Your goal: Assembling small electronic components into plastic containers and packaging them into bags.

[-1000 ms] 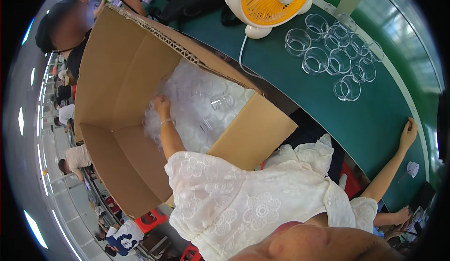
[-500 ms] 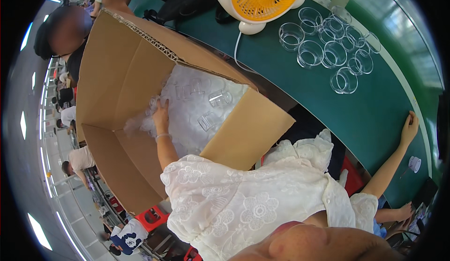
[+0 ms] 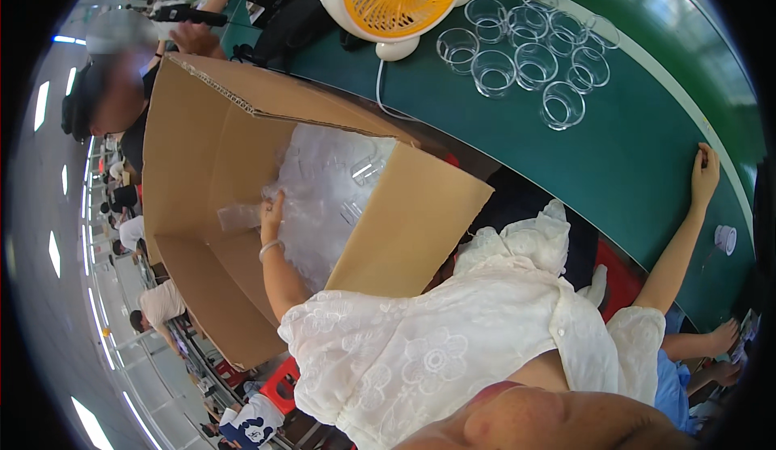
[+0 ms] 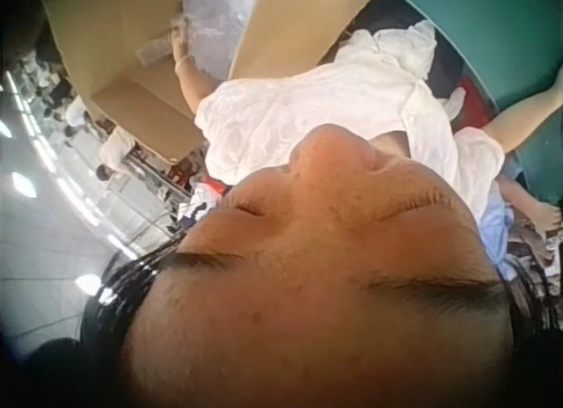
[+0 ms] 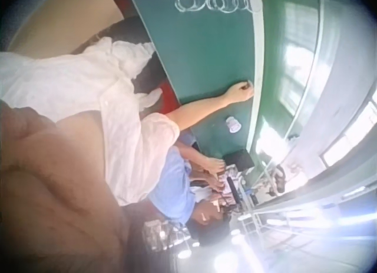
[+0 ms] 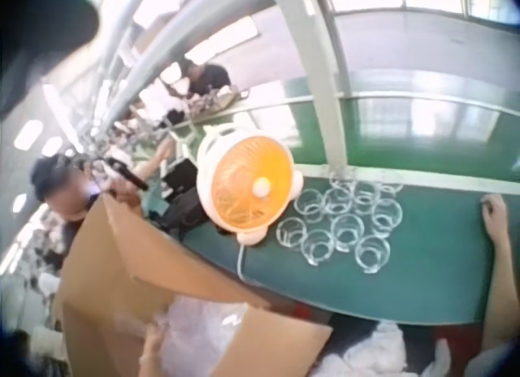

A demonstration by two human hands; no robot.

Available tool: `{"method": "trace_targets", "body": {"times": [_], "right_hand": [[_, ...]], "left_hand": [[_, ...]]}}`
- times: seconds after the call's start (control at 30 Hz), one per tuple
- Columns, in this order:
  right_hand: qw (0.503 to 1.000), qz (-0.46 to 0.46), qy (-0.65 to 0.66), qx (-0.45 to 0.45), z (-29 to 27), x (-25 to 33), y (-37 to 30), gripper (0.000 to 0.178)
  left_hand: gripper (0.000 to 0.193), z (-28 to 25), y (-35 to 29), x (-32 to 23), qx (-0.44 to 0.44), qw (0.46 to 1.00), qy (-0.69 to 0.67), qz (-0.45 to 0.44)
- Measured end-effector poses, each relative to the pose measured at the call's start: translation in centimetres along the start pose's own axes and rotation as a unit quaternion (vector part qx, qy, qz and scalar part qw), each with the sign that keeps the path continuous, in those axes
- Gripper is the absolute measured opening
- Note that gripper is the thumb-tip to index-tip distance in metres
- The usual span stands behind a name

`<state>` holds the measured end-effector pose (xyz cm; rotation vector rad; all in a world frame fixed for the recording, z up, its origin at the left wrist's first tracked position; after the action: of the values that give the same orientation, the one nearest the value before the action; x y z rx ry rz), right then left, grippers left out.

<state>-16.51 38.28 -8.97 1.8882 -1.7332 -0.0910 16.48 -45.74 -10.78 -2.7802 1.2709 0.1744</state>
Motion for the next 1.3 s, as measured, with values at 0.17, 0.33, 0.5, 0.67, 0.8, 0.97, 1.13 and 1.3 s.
{"method": "trace_targets", "body": {"times": [0.17,0.33,0.5,0.67,0.8,0.97,1.13,1.3], "right_hand": [[0.998,-0.008,0.053,-0.011,0.9,1.0,0.4,0.013],[0.999,-0.023,0.036,-0.007,-0.4,1.3,-0.4,0.013],[0.999,-0.014,0.037,-0.002,-0.1,1.3,-0.6,0.013],[0.999,-0.019,0.047,-0.007,-0.5,2.3,-0.4,0.014],[0.999,-0.024,0.045,-0.005,-0.3,2.6,-0.5,0.015],[0.998,-0.019,0.059,-0.004,-0.2,2.5,-0.7,0.016],[0.972,0.047,0.216,-0.075,-2.8,6.6,-0.5,0.022],[0.817,-0.035,0.561,0.125,-5.3,22.9,-3.2,0.074]], "left_hand": [[0.034,2.3,0.4,9.9,0.016,0.945,-0.310,-0.105],[0.008,-6.0,-0.2,-7.9,0.051,0.838,-0.541,-0.037],[0.026,-13.2,-3.5,-16.1,-0.169,0.966,-0.064,0.187],[0.074,-3.4,-1.5,-15.2,0.051,0.989,-0.026,0.138],[0.057,6.3,-0.9,-12.6,0.179,0.980,-0.056,0.071],[0.031,2.9,0.3,-13.3,0.032,0.984,-0.074,0.159],[0.018,-10.5,-6.4,-22.4,0.037,0.745,-0.665,0.036],[0.039,-7.7,-14.8,-36.7,0.036,0.537,-0.842,-0.018]]}}
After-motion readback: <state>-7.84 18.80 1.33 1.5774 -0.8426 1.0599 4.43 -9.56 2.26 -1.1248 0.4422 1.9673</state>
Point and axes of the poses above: each hand's wrist, its own y-axis towards the middle knuckle, its own z-axis out of the palm, x = y × z, the point moved 6 cm from there along y, towards the middle knuckle, and after that the axes turned 4 degrees about -y, right-handed, at the moved point
